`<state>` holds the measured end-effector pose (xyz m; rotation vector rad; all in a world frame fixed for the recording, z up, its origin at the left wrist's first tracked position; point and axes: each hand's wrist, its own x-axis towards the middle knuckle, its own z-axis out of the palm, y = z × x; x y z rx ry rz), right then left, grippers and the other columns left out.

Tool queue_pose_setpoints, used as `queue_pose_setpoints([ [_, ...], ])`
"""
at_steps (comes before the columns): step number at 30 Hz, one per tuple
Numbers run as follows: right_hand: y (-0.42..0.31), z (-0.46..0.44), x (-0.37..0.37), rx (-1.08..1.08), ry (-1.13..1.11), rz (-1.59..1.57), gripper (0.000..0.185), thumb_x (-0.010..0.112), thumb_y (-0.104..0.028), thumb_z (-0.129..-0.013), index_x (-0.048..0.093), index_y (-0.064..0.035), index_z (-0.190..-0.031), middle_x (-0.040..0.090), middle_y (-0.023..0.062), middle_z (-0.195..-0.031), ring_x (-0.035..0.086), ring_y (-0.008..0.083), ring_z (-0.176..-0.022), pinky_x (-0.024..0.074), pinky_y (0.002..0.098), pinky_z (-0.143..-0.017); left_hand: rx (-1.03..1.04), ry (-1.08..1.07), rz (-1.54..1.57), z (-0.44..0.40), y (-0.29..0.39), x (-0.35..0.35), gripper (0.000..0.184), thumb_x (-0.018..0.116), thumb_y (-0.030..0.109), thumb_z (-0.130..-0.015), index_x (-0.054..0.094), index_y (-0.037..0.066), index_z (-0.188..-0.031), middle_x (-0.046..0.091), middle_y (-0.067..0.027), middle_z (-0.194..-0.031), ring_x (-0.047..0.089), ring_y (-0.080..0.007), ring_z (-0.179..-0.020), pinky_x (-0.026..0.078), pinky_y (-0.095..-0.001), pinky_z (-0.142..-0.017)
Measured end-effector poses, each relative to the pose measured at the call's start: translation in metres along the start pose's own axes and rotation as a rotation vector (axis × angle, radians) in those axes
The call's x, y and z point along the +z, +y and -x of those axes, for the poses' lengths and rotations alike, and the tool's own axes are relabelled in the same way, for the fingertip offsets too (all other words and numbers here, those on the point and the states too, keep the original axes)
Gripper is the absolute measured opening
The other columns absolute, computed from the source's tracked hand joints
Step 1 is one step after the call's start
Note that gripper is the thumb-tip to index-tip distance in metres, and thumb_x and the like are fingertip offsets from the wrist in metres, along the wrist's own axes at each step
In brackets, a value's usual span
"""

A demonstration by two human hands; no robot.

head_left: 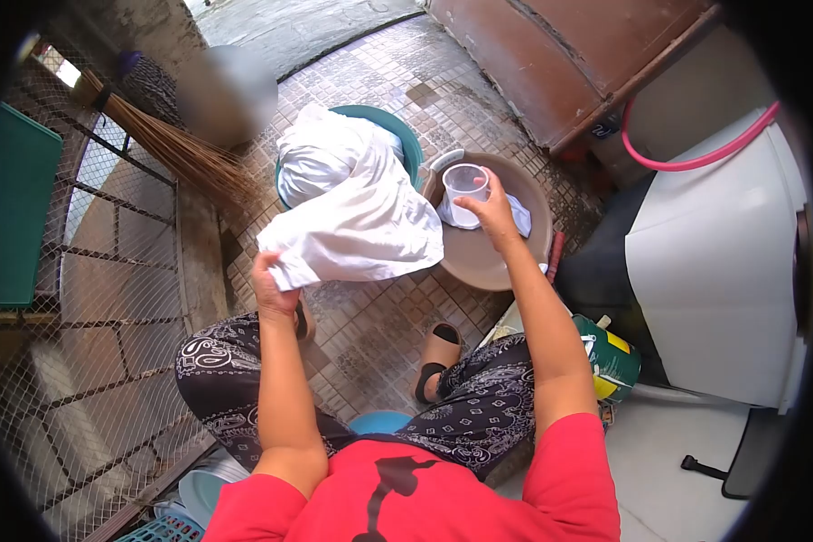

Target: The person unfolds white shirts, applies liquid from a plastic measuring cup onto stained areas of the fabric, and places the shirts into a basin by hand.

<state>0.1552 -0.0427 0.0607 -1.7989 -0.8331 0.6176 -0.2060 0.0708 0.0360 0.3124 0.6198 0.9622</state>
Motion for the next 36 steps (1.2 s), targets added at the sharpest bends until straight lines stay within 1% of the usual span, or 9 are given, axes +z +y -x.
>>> queue_pose_setpoints([
  [3,-0.013,0.008,-0.013,0.008,0.004,-0.130,0.081,0.081,-0.022,-0.062,0.042,-0.0049,-0.130,0.051,0.0112,-0.118,0.049,0.0225,-0.109,0.0405,0.0329,-0.091,0.157,0.058,0.531,-0.010,-0.037,-0.013,0.084,0.027,0.072,-0.082,0.026,0.013,-0.143,0.026,-0.0104,-0.147,0.024,-0.0324,-0.135,0.016,-0.0545,-0.108],
  [5,-0.010,0.007,-0.012,0.026,0.017,-0.187,0.078,0.081,-0.022,-0.063,0.043,-0.0057,-0.129,0.051,0.0107,-0.118,0.049,0.0216,-0.109,0.0404,0.0324,-0.091,0.067,-0.680,0.286,-0.033,-0.084,-0.043,0.097,0.028,0.081,-0.075,0.023,0.013,-0.144,0.026,-0.0081,-0.148,0.022,-0.0305,-0.135,0.015,-0.0548,-0.108],
  [7,-0.025,0.011,-0.006,0.027,0.037,-0.213,0.077,0.080,-0.021,-0.064,0.043,-0.0060,-0.129,0.050,0.0105,-0.117,0.049,0.0211,-0.109,0.0407,0.0318,-0.090,-0.166,0.147,0.307,-0.019,-0.096,0.001,0.096,0.038,0.078,-0.074,0.022,0.014,-0.144,0.028,-0.0059,-0.147,0.025,-0.0285,-0.135,0.016,-0.0539,-0.108],
  [11,-0.036,0.015,-0.005,-0.001,-0.002,-0.216,0.078,0.081,-0.023,-0.064,0.043,-0.0057,-0.129,0.052,0.0115,-0.118,0.051,0.0223,-0.109,0.0409,0.0325,-0.091,-0.029,0.264,-0.106,-0.068,-0.116,-0.043,0.058,0.046,0.050,-0.089,0.040,0.011,-0.132,0.049,-0.0057,-0.132,0.042,-0.0260,-0.124,0.031,-0.0458,-0.103],
  [17,-0.038,0.014,-0.010,-0.159,-0.024,0.111,0.082,0.082,-0.028,-0.061,0.043,-0.0035,-0.129,0.053,0.0152,-0.118,0.052,0.0256,-0.110,0.0405,0.0339,-0.093,0.082,0.296,0.033,-0.023,-0.091,-0.025,0.062,0.039,0.054,-0.092,0.034,0.010,-0.136,0.040,-0.0058,-0.139,0.039,-0.0261,-0.126,0.032,-0.0426,-0.104],
  [22,-0.035,0.018,-0.001,-0.194,-0.086,0.209,0.084,0.082,-0.030,-0.060,0.043,-0.0035,-0.129,0.054,0.0162,-0.118,0.051,0.0294,-0.111,0.0404,0.0355,-0.094,0.164,0.395,-0.057,-0.003,-0.104,-0.055,0.042,0.054,0.027,-0.089,0.041,0.023,-0.129,0.051,0.0011,-0.123,0.050,-0.0165,-0.108,0.043,-0.0374,-0.085],
  [26,-0.028,0.021,0.018,-0.239,-0.193,0.258,0.083,0.082,-0.029,-0.060,0.043,-0.0043,-0.129,0.052,0.0169,-0.120,0.050,0.0312,-0.113,0.0402,0.0373,-0.095,0.186,0.389,-0.102,-0.010,-0.099,-0.054,0.043,0.050,0.018,-0.089,0.039,0.025,-0.130,0.046,0.0015,-0.129,0.047,-0.0164,-0.111,0.040,-0.0383,-0.086],
  [32,-0.012,0.019,0.047,-0.242,-0.277,0.308,0.084,0.081,-0.031,-0.060,0.043,-0.0031,-0.129,0.051,0.0176,-0.121,0.050,0.0318,-0.114,0.0399,0.0373,-0.096,0.214,0.365,-0.059,-0.014,-0.098,-0.058,0.045,0.050,0.010,-0.087,0.040,0.019,-0.129,0.050,0.0006,-0.124,0.049,-0.0166,-0.110,0.041,-0.0364,-0.087],
  [36,-0.002,0.011,0.057,-0.174,-0.239,0.241,0.085,0.080,-0.032,-0.059,0.043,-0.0018,-0.129,0.051,0.0179,-0.121,0.050,0.0306,-0.114,0.0396,0.0363,-0.097,0.179,0.364,0.305,-0.024,-0.096,-0.063,0.039,0.044,0.016,-0.084,0.048,0.008,-0.122,0.056,-0.0073,-0.120,0.053,-0.0276,-0.111,0.044,-0.0461,-0.093],
])
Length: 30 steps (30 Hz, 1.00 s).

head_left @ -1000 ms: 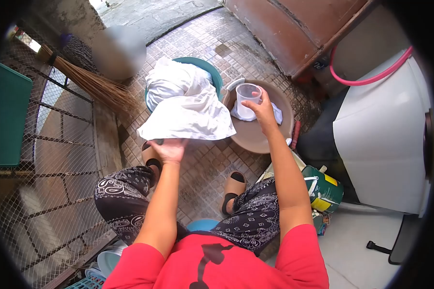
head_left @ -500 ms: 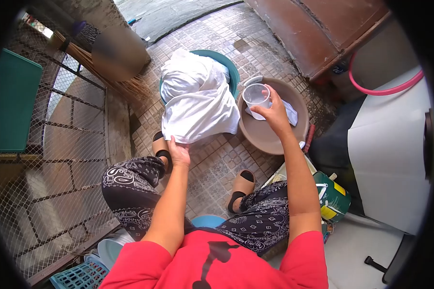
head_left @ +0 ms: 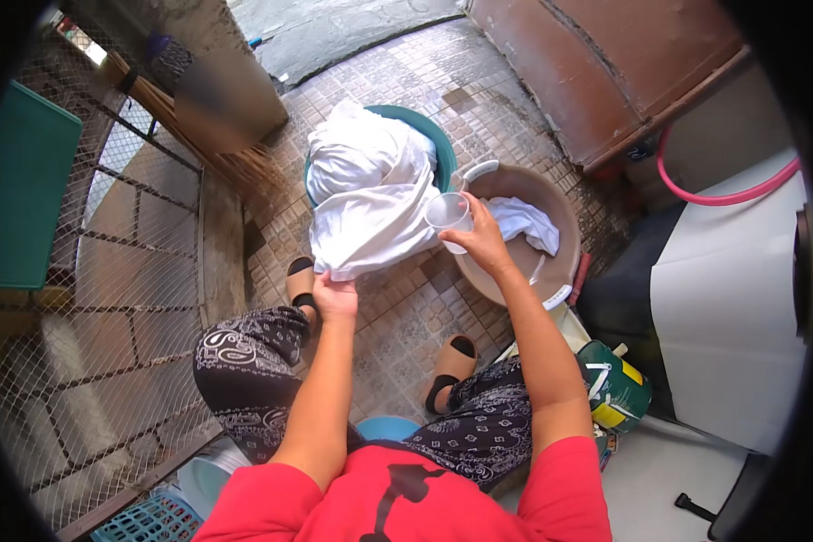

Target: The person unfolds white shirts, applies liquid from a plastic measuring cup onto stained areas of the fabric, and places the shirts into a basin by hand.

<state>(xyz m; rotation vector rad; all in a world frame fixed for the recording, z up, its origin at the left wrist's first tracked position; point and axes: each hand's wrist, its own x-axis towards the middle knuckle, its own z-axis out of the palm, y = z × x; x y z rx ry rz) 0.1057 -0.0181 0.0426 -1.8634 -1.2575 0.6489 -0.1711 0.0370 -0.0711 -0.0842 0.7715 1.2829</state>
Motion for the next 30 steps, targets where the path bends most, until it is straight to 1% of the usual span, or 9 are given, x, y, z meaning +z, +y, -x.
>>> queue_pose_setpoints([
  [2,-0.008,-0.004,0.001,0.096,0.027,-0.222,0.085,0.081,-0.030,-0.061,0.041,-0.0011,-0.130,0.050,0.0172,-0.122,0.050,0.0262,-0.113,0.0404,0.0338,-0.095,-0.125,0.011,0.229,-0.008,0.004,-0.003,0.041,0.040,0.023,-0.086,0.049,0.001,-0.120,0.060,-0.0109,-0.115,0.056,-0.0292,-0.107,0.044,-0.0455,-0.093],
  [6,-0.037,-0.023,0.014,0.090,0.131,-0.695,0.085,0.081,-0.022,-0.064,0.035,-0.0015,-0.133,0.049,0.0162,-0.124,0.051,0.0239,-0.111,0.0436,0.0317,-0.090,-0.129,0.071,0.185,0.002,-0.005,0.012,0.043,0.038,0.026,-0.086,0.049,0.002,-0.121,0.056,-0.0125,-0.122,0.051,-0.0305,-0.115,0.041,-0.0467,-0.096],
  [9,-0.050,-0.039,0.019,0.018,0.116,-0.516,0.076,0.076,-0.008,-0.070,0.033,-0.0038,-0.133,0.045,0.0124,-0.123,0.047,0.0196,-0.112,0.0435,0.0309,-0.091,-0.164,0.051,0.190,0.014,-0.010,0.014,0.044,0.038,0.027,-0.087,0.049,0.002,-0.121,0.054,-0.0127,-0.123,0.049,-0.0307,-0.116,0.040,-0.0468,-0.097],
  [11,-0.047,-0.047,0.029,0.001,0.125,-0.511,0.077,0.077,-0.009,-0.070,0.033,-0.0037,-0.133,0.046,0.0131,-0.123,0.047,0.0196,-0.112,0.0439,0.0306,-0.090,-0.176,0.050,0.189,0.015,-0.008,0.010,0.043,0.041,0.026,-0.086,0.048,0.003,-0.122,0.055,-0.0118,-0.123,0.050,-0.0301,-0.115,0.040,-0.0462,-0.098],
  [13,-0.034,-0.056,0.044,-0.020,0.195,-0.493,0.083,0.082,-0.023,-0.063,0.036,-0.0037,-0.131,0.050,0.0171,-0.122,0.052,0.0234,-0.110,0.0441,0.0339,-0.089,-0.127,0.114,0.068,0.014,-0.007,0.009,0.042,0.043,0.024,-0.086,0.048,0.003,-0.122,0.055,-0.0103,-0.123,0.051,-0.0294,-0.115,0.040,-0.0468,-0.099],
  [21,0.041,-0.044,0.131,-0.014,0.160,-0.223,0.080,0.082,-0.021,-0.062,0.038,-0.0007,-0.126,0.053,0.0143,-0.117,0.052,0.0264,-0.109,0.0407,0.0331,-0.093,-0.128,0.167,-0.065,0.002,0.009,0.018,0.041,0.040,0.022,-0.088,0.047,0.004,-0.124,0.053,-0.0120,-0.126,0.049,-0.0314,-0.117,0.038,-0.0461,-0.101],
  [24,0.062,-0.052,0.120,0.101,0.270,-0.384,0.077,0.081,-0.018,-0.062,0.039,-0.0017,-0.124,0.053,0.0140,-0.114,0.052,0.0269,-0.106,0.0412,0.0350,-0.092,-0.070,0.167,-0.075,-0.013,0.012,0.005,0.042,0.037,0.021,-0.089,0.045,0.002,-0.126,0.052,-0.0132,-0.128,0.049,-0.0326,-0.118,0.037,-0.0472,-0.102],
  [28,0.061,-0.066,0.082,-0.019,0.444,-0.080,0.073,0.080,-0.014,-0.064,0.040,-0.0031,-0.124,0.050,0.0099,-0.116,0.051,0.0230,-0.106,0.0420,0.0335,-0.090,-0.092,0.156,-0.070,-0.009,0.012,0.015,0.039,0.038,0.019,-0.090,0.046,0.003,-0.124,0.054,-0.0116,-0.124,0.050,-0.0292,-0.116,0.039,-0.0450,-0.100],
  [30,0.062,-0.069,0.068,0.116,0.463,-0.548,0.070,0.078,-0.011,-0.065,0.040,-0.0045,-0.124,0.048,0.0068,-0.119,0.051,0.0184,-0.105,0.0425,0.0330,-0.089,-0.103,0.177,-0.065,-0.006,0.011,0.019,0.038,0.040,0.018,-0.089,0.047,0.003,-0.123,0.056,-0.0105,-0.121,0.052,-0.0273,-0.114,0.039,-0.0437,-0.099],
])
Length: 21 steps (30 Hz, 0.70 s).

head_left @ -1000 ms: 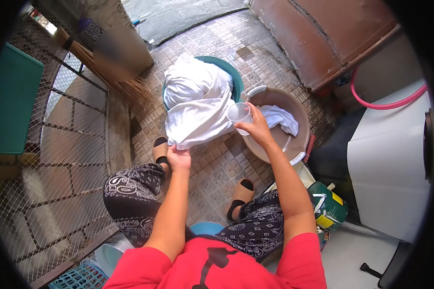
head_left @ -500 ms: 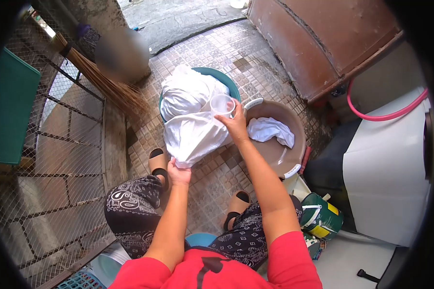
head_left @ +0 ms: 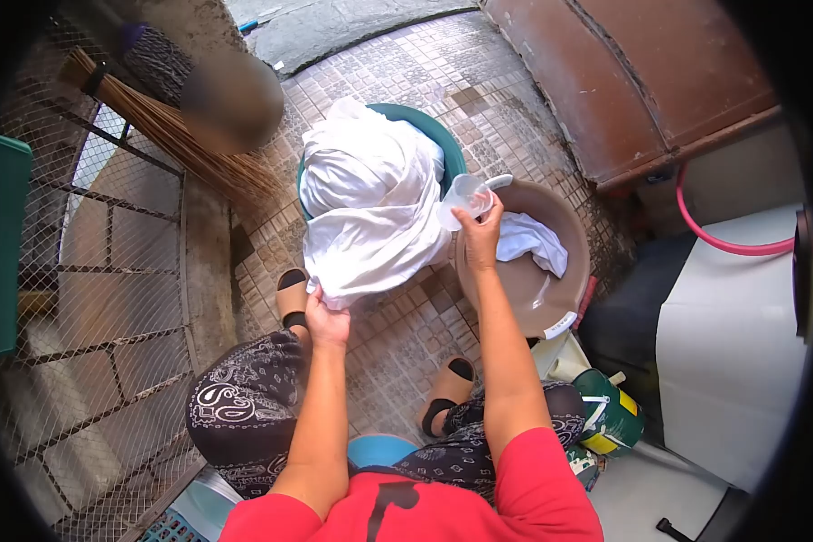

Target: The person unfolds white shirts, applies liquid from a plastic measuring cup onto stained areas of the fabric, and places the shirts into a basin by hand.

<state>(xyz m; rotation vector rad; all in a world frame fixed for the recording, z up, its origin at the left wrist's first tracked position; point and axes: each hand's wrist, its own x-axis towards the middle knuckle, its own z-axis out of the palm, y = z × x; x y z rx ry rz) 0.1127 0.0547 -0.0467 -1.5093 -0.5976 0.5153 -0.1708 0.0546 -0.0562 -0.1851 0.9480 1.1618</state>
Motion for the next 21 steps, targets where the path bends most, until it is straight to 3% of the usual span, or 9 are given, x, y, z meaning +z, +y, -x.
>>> queue_pose_setpoints([
  [1,-0.004,-0.001,-0.007,-0.001,0.004,0.002,0.070,0.078,-0.011,-0.065,0.040,-0.0045,-0.124,0.048,0.0068,-0.119,0.051,0.0184,-0.105,0.0425,0.0330,-0.089,-0.011,-0.038,0.016,0.001,0.000,0.002,0.039,0.041,0.018,-0.089,0.046,0.003,-0.124,0.055,-0.0104,-0.122,0.051,-0.0273,-0.115,0.039,-0.0436,-0.100],
  [3,-0.015,0.001,-0.025,0.229,-0.122,-0.219,0.068,0.076,-0.009,-0.067,0.040,-0.0057,-0.125,0.047,0.0062,-0.119,0.050,0.0151,-0.104,0.0428,0.0313,-0.088,-0.035,-0.115,0.050,0.006,-0.002,0.005,0.041,0.042,0.018,-0.089,0.044,0.003,-0.126,0.054,-0.0100,-0.124,0.050,-0.0271,-0.116,0.038,-0.0434,-0.101],
  [5,-0.032,0.007,-0.042,0.351,-0.227,-0.180,0.070,0.075,-0.010,-0.068,0.038,-0.0054,-0.127,0.048,0.0079,-0.119,0.050,0.0153,-0.103,0.0428,0.0312,-0.089,-0.072,-0.192,0.075,0.014,0.007,0.013,0.043,0.044,0.019,-0.088,0.043,0.002,-0.127,0.052,-0.0104,-0.126,0.049,-0.0271,-0.117,0.038,-0.0435,-0.101],
  [7,-0.030,0.013,-0.053,0.562,-0.615,-0.014,0.071,0.074,-0.011,-0.067,0.037,-0.0047,-0.128,0.048,0.0093,-0.121,0.051,0.0160,-0.105,0.0424,0.0304,-0.091,-0.101,-0.415,0.090,0.023,0.017,0.026,0.046,0.047,0.019,-0.086,0.041,0.001,-0.128,0.052,-0.0106,-0.126,0.049,-0.0272,-0.117,0.038,-0.0427,-0.101],
  [9,-0.023,0.029,-0.055,0.624,-0.769,-0.006,0.076,0.076,-0.011,-0.063,0.038,-0.0045,-0.129,0.046,0.0092,-0.127,0.048,0.0168,-0.113,0.0393,0.0313,-0.095,-0.091,-0.456,0.072,0.034,0.023,0.051,0.050,0.053,0.020,-0.083,0.041,0.004,-0.128,0.051,-0.0112,-0.127,0.049,-0.0274,-0.117,0.040,-0.0434,-0.101],
  [12,-0.026,0.047,-0.055,0.614,-0.889,0.127,0.081,0.076,-0.014,-0.061,0.036,-0.0046,-0.131,0.047,0.0089,-0.127,0.045,0.0193,-0.117,0.0354,0.0310,-0.098,-0.091,-0.592,0.099,0.050,0.031,0.096,0.054,0.057,0.014,-0.080,0.038,0.004,-0.130,0.050,-0.0134,-0.126,0.049,-0.0285,-0.117,0.038,-0.0443,-0.103],
  [17,-0.075,0.053,-0.047,0.383,-1.059,0.434,0.084,0.077,-0.021,-0.057,0.038,-0.0016,-0.129,0.047,0.0119,-0.126,0.042,0.0217,-0.120,0.0304,0.0303,-0.102,-0.155,-0.871,-0.076,0.084,0.050,0.193,0.042,0.050,0.015,-0.086,0.042,0.001,-0.125,0.054,-0.0144,-0.122,0.050,-0.0266,-0.116,0.039,-0.0407,-0.101],
  [18,-0.093,0.051,-0.047,0.332,-1.115,0.534,0.085,0.076,-0.023,-0.056,0.038,-0.0013,-0.129,0.047,0.0136,-0.127,0.043,0.0232,-0.120,0.0313,0.0306,-0.102,-0.182,-0.933,-0.139,0.081,0.056,0.210,0.042,0.048,0.018,-0.087,0.042,0.000,-0.124,0.056,-0.0135,-0.116,0.054,-0.0253,-0.110,0.041,-0.0402,-0.098],
  [21,-0.126,0.042,-0.054,0.157,-1.071,0.610,0.085,0.076,-0.024,-0.056,0.039,-0.0018,-0.129,0.047,0.0147,-0.127,0.044,0.0249,-0.118,0.0328,0.0320,-0.101,-0.170,-1.087,-0.271,0.097,0.079,0.265,0.023,0.048,0.017,-0.088,0.052,0.001,-0.104,0.062,-0.0123,-0.103,0.060,-0.0254,-0.097,0.046,-0.0389,-0.090],
])
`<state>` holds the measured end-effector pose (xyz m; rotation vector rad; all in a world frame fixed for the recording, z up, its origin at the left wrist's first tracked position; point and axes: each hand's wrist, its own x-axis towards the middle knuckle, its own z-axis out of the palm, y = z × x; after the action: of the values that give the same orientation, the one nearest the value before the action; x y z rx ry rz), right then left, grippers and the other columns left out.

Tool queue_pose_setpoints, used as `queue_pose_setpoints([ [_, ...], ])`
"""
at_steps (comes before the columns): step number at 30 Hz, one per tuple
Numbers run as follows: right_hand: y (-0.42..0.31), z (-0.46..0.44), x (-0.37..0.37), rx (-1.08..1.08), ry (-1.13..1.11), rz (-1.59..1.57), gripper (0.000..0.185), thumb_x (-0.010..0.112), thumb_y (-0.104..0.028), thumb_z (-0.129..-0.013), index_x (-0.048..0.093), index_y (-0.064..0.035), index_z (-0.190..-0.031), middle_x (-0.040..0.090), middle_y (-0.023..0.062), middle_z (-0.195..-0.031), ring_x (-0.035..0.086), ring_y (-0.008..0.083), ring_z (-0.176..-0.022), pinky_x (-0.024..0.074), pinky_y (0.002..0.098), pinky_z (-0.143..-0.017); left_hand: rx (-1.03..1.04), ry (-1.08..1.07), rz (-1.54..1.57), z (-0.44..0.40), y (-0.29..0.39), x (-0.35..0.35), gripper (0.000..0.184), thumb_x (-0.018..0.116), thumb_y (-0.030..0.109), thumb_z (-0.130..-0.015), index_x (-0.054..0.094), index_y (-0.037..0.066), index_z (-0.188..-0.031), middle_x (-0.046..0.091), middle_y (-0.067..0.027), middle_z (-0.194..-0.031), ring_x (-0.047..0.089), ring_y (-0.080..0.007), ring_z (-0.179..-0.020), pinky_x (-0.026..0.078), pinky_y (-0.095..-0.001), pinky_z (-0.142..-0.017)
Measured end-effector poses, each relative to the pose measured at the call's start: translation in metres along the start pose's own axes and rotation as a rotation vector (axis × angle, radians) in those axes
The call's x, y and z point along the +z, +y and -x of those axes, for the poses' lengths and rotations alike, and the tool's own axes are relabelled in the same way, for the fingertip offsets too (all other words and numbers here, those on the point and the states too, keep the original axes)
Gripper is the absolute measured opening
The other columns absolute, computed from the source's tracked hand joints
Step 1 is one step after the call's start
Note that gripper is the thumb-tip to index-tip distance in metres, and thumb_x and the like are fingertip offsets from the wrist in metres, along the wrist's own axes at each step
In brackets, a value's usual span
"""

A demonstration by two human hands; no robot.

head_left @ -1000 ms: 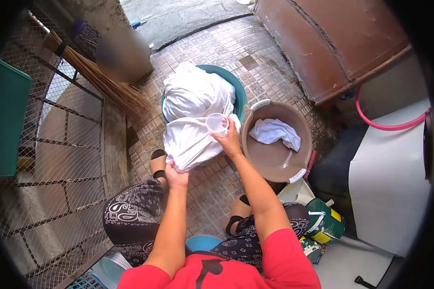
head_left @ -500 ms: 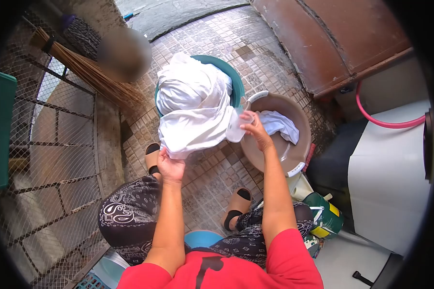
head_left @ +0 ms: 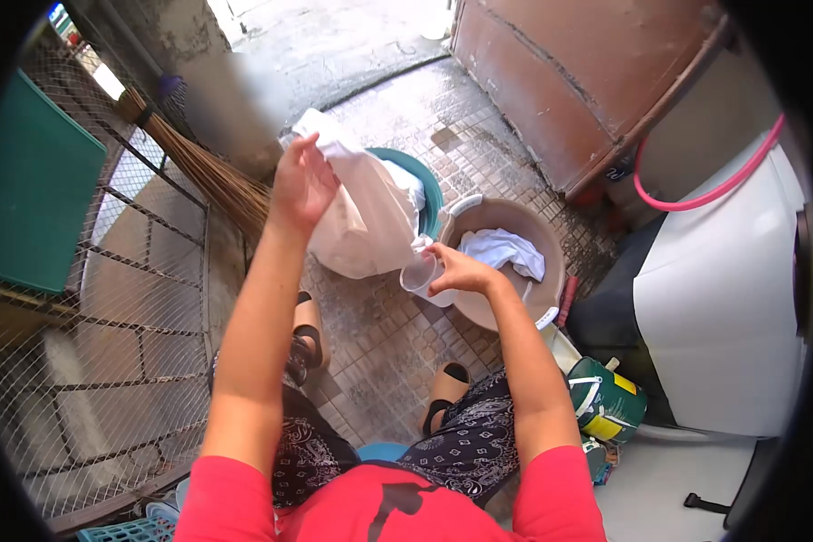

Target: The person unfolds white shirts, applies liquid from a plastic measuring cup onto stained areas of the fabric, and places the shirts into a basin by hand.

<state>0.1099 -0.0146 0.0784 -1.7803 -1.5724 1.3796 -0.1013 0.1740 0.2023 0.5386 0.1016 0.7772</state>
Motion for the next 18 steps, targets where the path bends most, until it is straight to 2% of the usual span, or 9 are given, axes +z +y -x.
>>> queue_pose_setpoints([
  [3,-0.048,0.035,-0.022,-0.073,0.072,-0.034,0.082,0.076,-0.024,-0.057,0.041,-0.0031,-0.128,0.049,0.0138,-0.125,0.047,0.0246,-0.115,0.0362,0.0331,-0.099,-0.127,-0.147,-0.140,-0.039,0.039,0.020,0.021,0.047,0.016,-0.089,0.051,0.000,-0.101,0.062,-0.0133,-0.100,0.060,-0.0248,-0.094,0.047,-0.0382,-0.086],
  [6,-0.054,0.053,-0.029,-0.168,0.162,-0.102,0.079,0.076,-0.021,-0.057,0.043,-0.0045,-0.127,0.052,0.0108,-0.120,0.048,0.0222,-0.111,0.0380,0.0313,-0.096,0.000,-0.122,-0.325,-0.076,0.061,0.047,0.022,0.047,0.015,-0.089,0.051,-0.003,-0.101,0.061,-0.0145,-0.098,0.060,-0.0256,-0.091,0.047,-0.0389,-0.085],
  [7,-0.057,0.058,-0.031,-0.162,0.214,-0.094,0.078,0.076,-0.020,-0.057,0.043,-0.0047,-0.127,0.051,0.0103,-0.119,0.048,0.0219,-0.110,0.0380,0.0310,-0.096,-0.159,-0.115,-0.238,-0.074,0.069,0.083,0.024,0.047,0.014,-0.088,0.049,-0.005,-0.103,0.060,-0.0154,-0.097,0.060,-0.0270,-0.089,0.047,-0.0393,-0.085],
  [10,-0.062,0.066,-0.038,-0.189,0.292,-0.086,0.079,0.077,-0.018,-0.057,0.043,-0.0046,-0.127,0.051,0.0103,-0.118,0.049,0.0215,-0.108,0.0382,0.0307,-0.096,-0.180,-0.177,-0.269,-0.083,0.099,0.128,0.027,0.047,0.015,-0.088,0.049,-0.005,-0.105,0.060,-0.0154,-0.099,0.059,-0.0285,-0.091,0.047,-0.0410,-0.085],
  [12,-0.060,0.070,-0.043,-0.214,0.358,-0.106,0.079,0.076,-0.017,-0.058,0.043,-0.0038,-0.127,0.050,0.0114,-0.118,0.049,0.0212,-0.107,0.0385,0.0309,-0.095,-0.060,-0.220,-0.318,-0.082,0.119,0.143,0.030,0.046,0.018,-0.088,0.049,-0.005,-0.106,0.060,-0.0161,-0.099,0.059,-0.0291,-0.090,0.047,-0.0429,-0.087],
  [14,-0.055,0.075,-0.047,-0.217,0.386,-0.129,0.079,0.077,-0.017,-0.058,0.043,-0.0030,-0.128,0.050,0.0120,-0.118,0.049,0.0210,-0.107,0.0391,0.0303,-0.095,0.161,-0.450,-0.179,-0.071,0.134,0.138,0.037,0.048,0.019,-0.088,0.047,-0.008,-0.114,0.057,-0.0210,-0.107,0.056,-0.0336,-0.101,0.044,-0.0463,-0.091],
  [15,-0.050,0.076,-0.049,-0.214,0.426,-0.121,0.079,0.077,-0.018,-0.058,0.043,-0.0028,-0.128,0.051,0.0118,-0.118,0.050,0.0207,-0.106,0.0396,0.0298,-0.094,0.341,-0.394,-0.445,-0.083,0.139,0.098,0.039,0.048,0.020,-0.089,0.045,-0.007,-0.118,0.056,-0.0208,-0.111,0.054,-0.0305,-0.105,0.043,-0.0437,-0.094],
  [17,-0.047,0.079,-0.054,-0.221,0.490,-0.129,0.078,0.078,-0.017,-0.058,0.044,-0.0027,-0.127,0.051,0.0110,-0.117,0.051,0.0192,-0.104,0.0412,0.0287,-0.091,0.182,0.164,-0.841,-0.052,0.085,0.069,0.033,0.045,0.026,-0.094,0.054,0.001,-0.114,0.060,-0.0124,-0.108,0.058,-0.0236,-0.098,0.047,-0.0360,-0.091],
  [18,-0.047,0.082,-0.056,-0.219,0.513,-0.127,0.076,0.078,-0.017,-0.059,0.044,-0.0027,-0.126,0.053,0.0101,-0.116,0.052,0.0184,-0.102,0.0418,0.0287,-0.090,-0.074,0.183,-0.909,-0.047,0.073,0.043,0.033,0.044,0.026,-0.095,0.056,0.001,-0.112,0.061,-0.0115,-0.105,0.059,-0.0227,-0.095,0.049,-0.0358,-0.087],
])
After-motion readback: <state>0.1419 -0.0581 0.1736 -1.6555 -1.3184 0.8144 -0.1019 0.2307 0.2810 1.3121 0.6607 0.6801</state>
